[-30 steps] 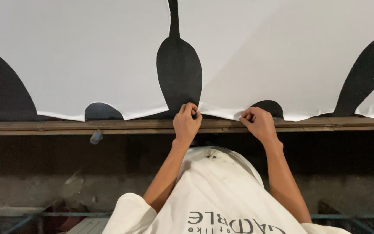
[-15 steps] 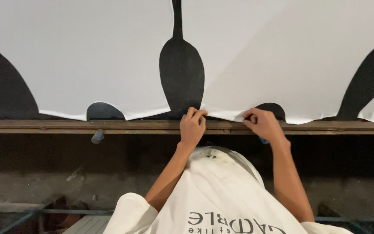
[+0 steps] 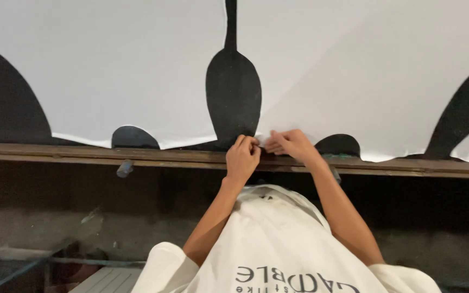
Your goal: The person uses a heat gun to warm a large white sticker on a black surface, then smooths it down with their hands. They proceed to peel back the edges of the sticker and carefully reposition it along the surface.
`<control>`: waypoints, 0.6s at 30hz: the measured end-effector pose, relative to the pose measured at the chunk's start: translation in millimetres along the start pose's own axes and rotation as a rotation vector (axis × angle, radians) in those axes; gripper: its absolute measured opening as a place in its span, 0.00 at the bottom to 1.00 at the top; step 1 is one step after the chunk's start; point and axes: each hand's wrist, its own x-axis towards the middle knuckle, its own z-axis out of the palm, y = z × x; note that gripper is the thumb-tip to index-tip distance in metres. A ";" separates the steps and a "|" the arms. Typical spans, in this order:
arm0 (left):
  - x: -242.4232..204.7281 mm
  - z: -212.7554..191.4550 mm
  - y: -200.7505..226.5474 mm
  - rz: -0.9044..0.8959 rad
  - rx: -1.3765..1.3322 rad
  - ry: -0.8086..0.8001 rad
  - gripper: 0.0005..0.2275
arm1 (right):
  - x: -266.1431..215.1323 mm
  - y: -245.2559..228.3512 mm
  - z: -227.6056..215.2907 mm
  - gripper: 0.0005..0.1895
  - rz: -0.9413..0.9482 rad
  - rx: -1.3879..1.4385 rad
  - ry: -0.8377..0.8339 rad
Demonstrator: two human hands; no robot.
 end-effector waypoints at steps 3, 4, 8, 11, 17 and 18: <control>-1.5 0.5 0.3 -0.004 0.016 0.032 0.06 | -3.1 15.1 -11.5 0.26 0.049 -0.094 0.048; -0.2 1.2 0.9 -0.009 -0.005 0.025 0.06 | -7.1 13.4 -13.9 0.28 0.071 -0.055 0.080; -2.2 4.5 -0.5 -0.046 0.027 0.036 0.04 | -4.1 35.2 -27.1 0.31 0.083 -0.025 0.164; 4.5 -5.5 12.0 -0.035 0.056 0.080 0.04 | -19.9 30.7 -37.6 0.30 0.063 -0.070 0.273; 10.0 -6.2 -9.4 0.031 0.119 0.169 0.17 | -29.8 30.0 -38.6 0.27 0.076 -0.291 0.404; 10.7 -4.4 -15.0 0.034 0.121 0.170 0.17 | -26.1 39.2 -41.3 0.27 0.073 -0.289 0.403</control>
